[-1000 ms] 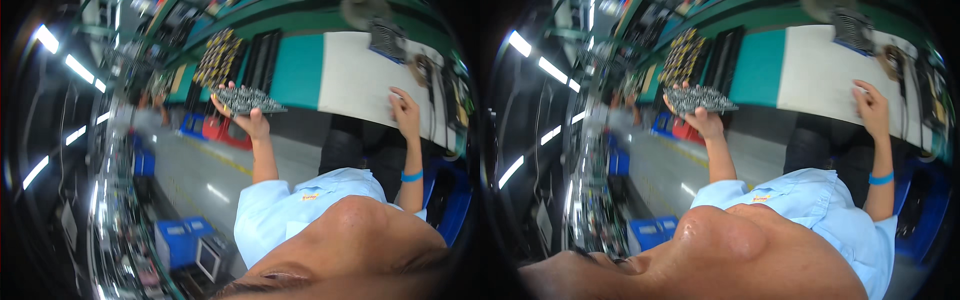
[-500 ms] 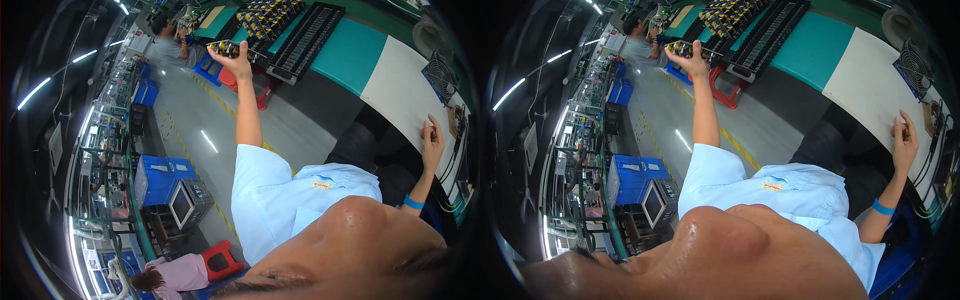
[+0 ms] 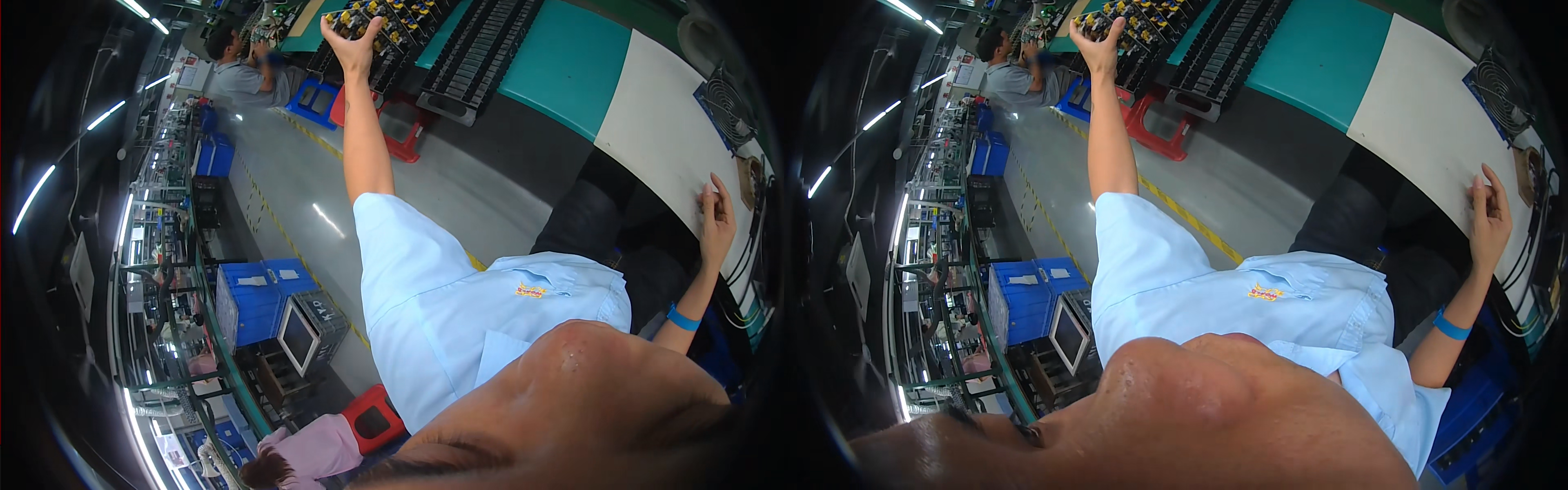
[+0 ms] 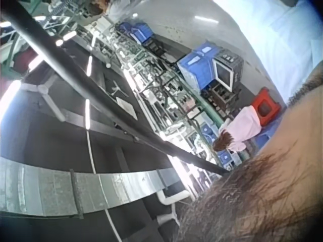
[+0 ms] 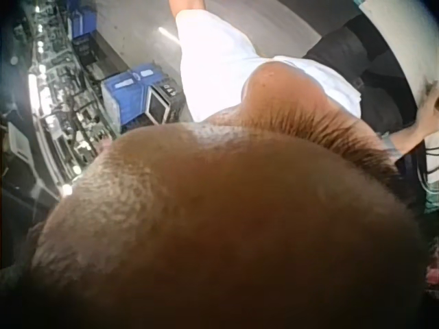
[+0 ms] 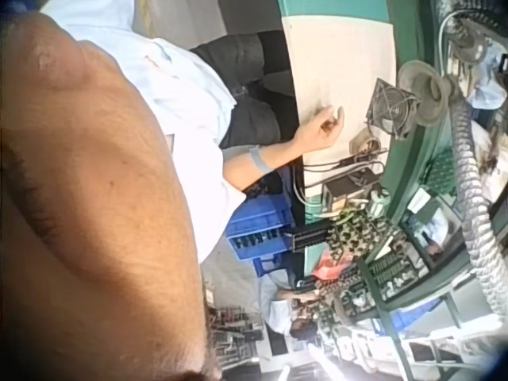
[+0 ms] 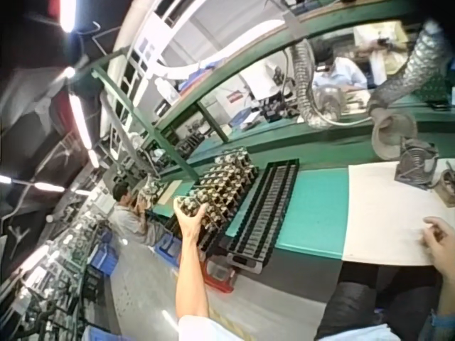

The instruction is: The person is using a soldering iron to solder or rework components on a circuit board at a manual assembly station.

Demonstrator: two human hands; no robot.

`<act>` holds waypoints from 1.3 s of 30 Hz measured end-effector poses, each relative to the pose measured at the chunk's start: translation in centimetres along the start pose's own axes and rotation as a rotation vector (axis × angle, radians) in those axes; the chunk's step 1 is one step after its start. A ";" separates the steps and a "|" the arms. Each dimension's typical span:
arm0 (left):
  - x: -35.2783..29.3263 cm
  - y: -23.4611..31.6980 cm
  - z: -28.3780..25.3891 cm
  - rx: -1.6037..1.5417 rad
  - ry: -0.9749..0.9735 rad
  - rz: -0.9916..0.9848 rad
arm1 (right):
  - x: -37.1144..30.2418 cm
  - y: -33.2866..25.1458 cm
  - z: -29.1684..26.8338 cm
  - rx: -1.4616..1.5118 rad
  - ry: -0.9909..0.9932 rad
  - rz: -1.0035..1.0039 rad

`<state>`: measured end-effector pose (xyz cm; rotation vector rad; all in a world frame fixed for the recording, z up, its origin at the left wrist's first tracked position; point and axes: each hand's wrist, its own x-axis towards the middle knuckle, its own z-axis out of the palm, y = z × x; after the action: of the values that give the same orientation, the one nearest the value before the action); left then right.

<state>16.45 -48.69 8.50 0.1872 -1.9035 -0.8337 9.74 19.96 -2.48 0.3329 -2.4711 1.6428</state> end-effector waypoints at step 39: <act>-1.5 -1.8 0.4 0.056 -0.134 -0.283 | 1.6 1.6 -1.7 -0.322 -0.009 0.013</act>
<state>16.39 -49.16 6.18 0.4535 -2.0570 -1.0026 7.81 21.95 -2.81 0.2805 -2.6907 1.2188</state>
